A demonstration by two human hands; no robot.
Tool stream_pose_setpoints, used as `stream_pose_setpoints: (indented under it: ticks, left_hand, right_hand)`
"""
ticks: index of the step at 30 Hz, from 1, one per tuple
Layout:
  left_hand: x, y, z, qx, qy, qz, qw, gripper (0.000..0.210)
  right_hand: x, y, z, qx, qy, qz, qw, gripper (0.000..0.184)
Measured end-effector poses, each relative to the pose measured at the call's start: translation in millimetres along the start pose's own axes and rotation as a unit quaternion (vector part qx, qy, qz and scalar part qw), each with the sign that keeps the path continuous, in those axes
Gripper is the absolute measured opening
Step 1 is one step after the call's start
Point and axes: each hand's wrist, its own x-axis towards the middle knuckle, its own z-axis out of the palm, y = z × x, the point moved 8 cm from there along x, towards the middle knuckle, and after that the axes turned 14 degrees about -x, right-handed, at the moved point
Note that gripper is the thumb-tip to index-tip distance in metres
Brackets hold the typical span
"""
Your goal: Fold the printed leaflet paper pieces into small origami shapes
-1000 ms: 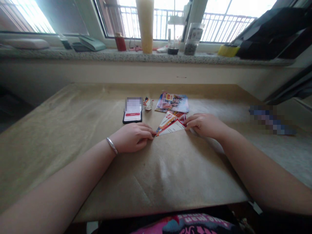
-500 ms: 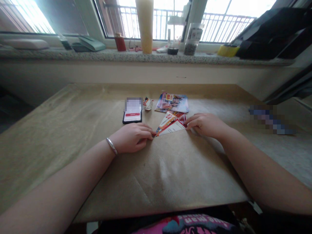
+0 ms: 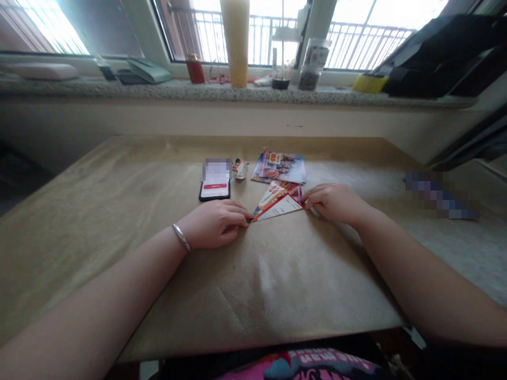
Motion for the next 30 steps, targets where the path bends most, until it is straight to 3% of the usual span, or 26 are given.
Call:
stream_pose_setpoints:
  ticks: [6, 12, 21, 30]
  left_hand:
    - [-0.2, -0.3, 0.1, -0.01, -0.002, -0.006, 1.0, 0.027]
    - [0.4, -2.2, 0.1, -0.027, -0.005, -0.019, 0.999, 0.019]
    - [1.9, -9.5, 2.1, 0.014, 0.034, -0.022, 0.999, 0.032]
    - [-0.8, -13.0, 9.1, 0.038, 0.016, 0.004, 0.999, 0.036]
  right_hand:
    - [3.2, -2.0, -1.7, -0.025, 0.02, 0.099, 0.995, 0.021]
    - [8.8, -17.4, 2.7, -0.024, 0.025, 0.069, 0.997, 0.034]
    - [14.2, -33.0, 4.3, 0.046, 0.056, 0.037, 0.997, 0.034]
    - [22.5, -35.3, 8.3, 0.106, 0.092, 0.017, 0.99, 0.033]
